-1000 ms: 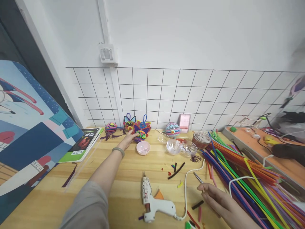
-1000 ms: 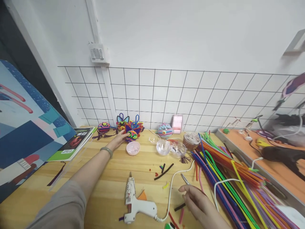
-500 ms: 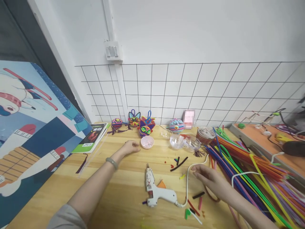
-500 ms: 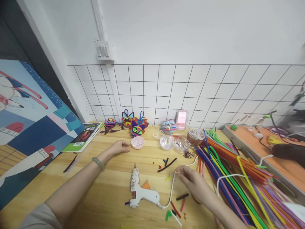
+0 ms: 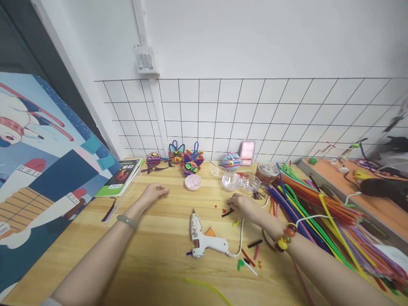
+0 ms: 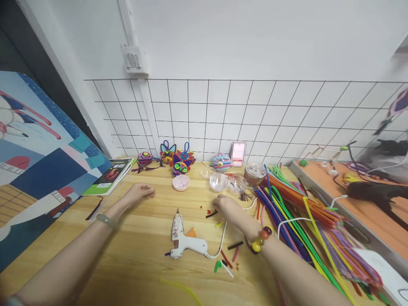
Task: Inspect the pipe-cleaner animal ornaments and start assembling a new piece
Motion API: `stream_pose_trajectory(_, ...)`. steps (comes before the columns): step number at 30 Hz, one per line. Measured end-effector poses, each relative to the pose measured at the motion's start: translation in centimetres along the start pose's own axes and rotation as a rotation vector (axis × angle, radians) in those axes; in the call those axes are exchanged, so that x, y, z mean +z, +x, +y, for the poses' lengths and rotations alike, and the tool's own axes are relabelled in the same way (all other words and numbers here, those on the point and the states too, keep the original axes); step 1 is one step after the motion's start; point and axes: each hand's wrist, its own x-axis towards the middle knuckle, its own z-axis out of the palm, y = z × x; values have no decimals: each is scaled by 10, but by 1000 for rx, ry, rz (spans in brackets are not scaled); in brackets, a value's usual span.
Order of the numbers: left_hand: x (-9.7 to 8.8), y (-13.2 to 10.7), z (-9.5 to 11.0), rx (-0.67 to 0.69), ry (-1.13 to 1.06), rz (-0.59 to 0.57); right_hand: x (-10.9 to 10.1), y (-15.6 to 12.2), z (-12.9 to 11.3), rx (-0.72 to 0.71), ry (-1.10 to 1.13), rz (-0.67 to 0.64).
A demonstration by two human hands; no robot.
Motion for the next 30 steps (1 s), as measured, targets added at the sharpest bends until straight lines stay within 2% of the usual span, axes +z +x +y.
stream_pose_trajectory(3,-18,-21,0,0,6,23,7,8,-9,-22,-1,-36)
stream_pose_trajectory(5,-24,-32,1,13,35,36,14,12,-13,-23,0,-55)
stream_pose_trajectory(9,-16,-44,13,74,133,13,20,15,-12,-16,24,-58)
stream_pose_trajectory(11,0,-44,26,124,187,-39,18,16,-7,-5,54,-54)
stream_pose_trajectory(13,25,-39,41,188,244,-117,13,17,0,17,84,-40)
stream_pose_trajectory(17,92,-22,68,329,382,-302,5,20,19,86,119,33)
stream_pose_trajectory(21,150,-6,76,389,578,-458,3,19,30,96,123,84)
stream_pose_trajectory(23,166,0,75,397,677,-515,4,18,30,61,109,74)
stream_pose_trajectory(25,176,2,73,393,760,-563,6,19,27,22,88,52)
stream_pose_trajectory(30,181,2,71,370,841,-612,14,24,22,-8,17,7)
